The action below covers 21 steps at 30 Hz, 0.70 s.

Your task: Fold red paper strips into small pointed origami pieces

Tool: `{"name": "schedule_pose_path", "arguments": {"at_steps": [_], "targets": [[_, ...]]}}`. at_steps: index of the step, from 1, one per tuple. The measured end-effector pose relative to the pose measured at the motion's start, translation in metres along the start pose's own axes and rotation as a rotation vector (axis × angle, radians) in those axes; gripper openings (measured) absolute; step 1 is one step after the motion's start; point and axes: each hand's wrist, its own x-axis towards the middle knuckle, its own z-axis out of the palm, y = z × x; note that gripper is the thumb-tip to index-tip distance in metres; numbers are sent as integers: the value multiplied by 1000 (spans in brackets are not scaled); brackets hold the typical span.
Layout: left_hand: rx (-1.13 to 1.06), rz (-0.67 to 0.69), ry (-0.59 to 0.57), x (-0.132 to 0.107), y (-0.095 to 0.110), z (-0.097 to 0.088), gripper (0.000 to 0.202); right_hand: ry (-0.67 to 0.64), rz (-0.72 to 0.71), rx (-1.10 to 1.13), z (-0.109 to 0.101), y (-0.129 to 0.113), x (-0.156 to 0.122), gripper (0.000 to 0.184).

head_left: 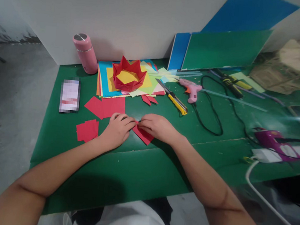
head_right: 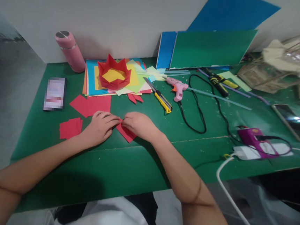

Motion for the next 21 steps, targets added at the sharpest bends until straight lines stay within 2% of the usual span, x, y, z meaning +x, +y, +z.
{"name": "schedule_pose_path", "arguments": {"at_steps": [15,21], "targets": [[89,48,-19,0,1,2,38,-73,11,34,-10,4,-3,29],[101,54,-8,0,2,2,36,-122,33,68,-21,10,-7,23]]}}
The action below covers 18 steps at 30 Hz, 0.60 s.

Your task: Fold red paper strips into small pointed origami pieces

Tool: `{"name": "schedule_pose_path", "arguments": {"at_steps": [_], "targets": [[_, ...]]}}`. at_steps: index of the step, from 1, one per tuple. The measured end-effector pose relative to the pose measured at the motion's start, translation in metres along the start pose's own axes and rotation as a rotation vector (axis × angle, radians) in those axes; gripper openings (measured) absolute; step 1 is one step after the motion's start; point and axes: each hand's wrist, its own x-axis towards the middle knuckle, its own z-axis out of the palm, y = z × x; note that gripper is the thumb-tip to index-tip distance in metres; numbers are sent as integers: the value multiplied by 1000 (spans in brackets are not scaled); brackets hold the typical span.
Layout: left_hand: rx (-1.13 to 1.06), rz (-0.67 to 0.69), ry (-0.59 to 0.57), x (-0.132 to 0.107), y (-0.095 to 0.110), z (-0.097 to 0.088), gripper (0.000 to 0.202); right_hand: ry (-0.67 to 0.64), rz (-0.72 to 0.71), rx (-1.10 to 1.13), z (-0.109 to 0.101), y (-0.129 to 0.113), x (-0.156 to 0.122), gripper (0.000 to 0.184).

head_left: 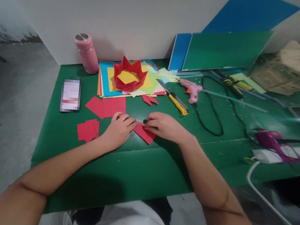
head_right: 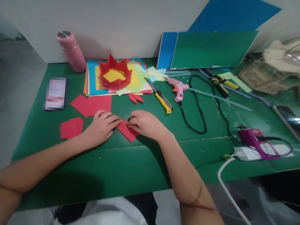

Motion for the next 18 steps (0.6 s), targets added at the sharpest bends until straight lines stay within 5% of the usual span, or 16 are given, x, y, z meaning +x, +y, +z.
{"name": "schedule_pose_path", "arguments": {"at_steps": [18], "targets": [[45,138,108,-4,2,0,26,23,-13,-261,8,9,4,35]]}}
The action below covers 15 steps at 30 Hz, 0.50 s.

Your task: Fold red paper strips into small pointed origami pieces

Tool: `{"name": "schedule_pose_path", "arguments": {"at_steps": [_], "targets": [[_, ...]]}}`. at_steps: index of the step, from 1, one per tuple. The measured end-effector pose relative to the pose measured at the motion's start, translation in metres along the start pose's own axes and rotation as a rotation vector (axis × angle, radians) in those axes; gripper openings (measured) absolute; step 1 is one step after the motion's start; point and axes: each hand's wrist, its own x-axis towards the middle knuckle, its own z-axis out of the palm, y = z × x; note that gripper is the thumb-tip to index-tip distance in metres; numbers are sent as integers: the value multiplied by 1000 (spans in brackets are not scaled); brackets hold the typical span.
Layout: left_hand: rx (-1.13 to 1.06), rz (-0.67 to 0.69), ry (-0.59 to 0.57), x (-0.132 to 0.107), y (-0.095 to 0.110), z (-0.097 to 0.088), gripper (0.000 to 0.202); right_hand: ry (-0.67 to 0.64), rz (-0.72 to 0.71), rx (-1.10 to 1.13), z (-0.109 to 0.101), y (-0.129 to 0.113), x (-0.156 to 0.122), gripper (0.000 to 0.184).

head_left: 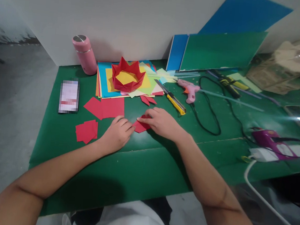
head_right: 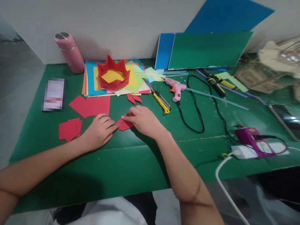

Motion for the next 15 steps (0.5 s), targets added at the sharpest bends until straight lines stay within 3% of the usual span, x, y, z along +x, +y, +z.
{"name": "schedule_pose_path", "arguments": {"at_steps": [10,15], "targets": [[-196,-61,-9,3,-20,4,29,4,-3,132,9,-2,3,48],[-256,-26,-53,4,-21,3,30,14,109,141,11,-1,4,47]]}}
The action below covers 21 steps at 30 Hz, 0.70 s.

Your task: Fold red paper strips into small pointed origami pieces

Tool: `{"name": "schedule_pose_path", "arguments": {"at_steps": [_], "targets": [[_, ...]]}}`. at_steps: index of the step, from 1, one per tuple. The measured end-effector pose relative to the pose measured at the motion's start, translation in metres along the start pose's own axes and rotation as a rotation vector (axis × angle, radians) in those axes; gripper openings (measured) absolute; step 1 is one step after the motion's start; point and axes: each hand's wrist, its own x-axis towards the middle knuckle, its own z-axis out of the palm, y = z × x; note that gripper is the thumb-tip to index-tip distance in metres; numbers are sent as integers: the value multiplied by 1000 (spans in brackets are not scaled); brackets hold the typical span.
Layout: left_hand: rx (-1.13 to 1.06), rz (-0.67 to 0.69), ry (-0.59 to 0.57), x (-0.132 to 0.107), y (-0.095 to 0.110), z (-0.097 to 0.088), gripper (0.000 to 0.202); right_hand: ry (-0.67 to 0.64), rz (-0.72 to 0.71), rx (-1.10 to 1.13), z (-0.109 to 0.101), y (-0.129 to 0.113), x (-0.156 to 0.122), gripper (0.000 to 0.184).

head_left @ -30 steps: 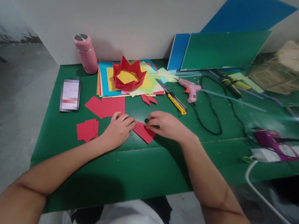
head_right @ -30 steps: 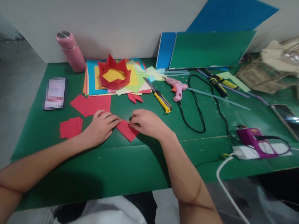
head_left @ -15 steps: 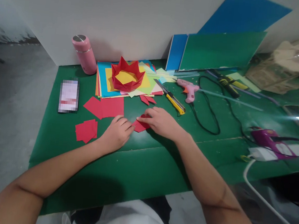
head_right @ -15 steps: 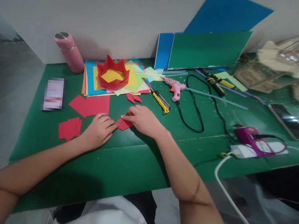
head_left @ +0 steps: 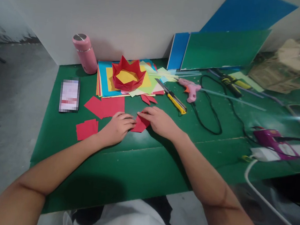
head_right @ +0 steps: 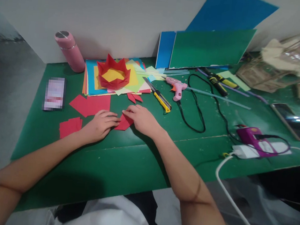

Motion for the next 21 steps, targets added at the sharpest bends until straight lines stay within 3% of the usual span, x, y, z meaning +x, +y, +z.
{"name": "schedule_pose_path", "arguments": {"at_steps": [4,8,11,21], "targets": [[-55,-62,-23,-1,1,1,28,39,39,49,-2,1,-2,45],[-114,-132,7,1,4,1,22,114,-70,268,-7,-3,-2,22],[-134,-184,7,3,6,0,20,47,-150,439,-8,-6,-1,20],[-85,-169,2,1,8,0,17,12,-192,380,-10,-4,-2,17]]}}
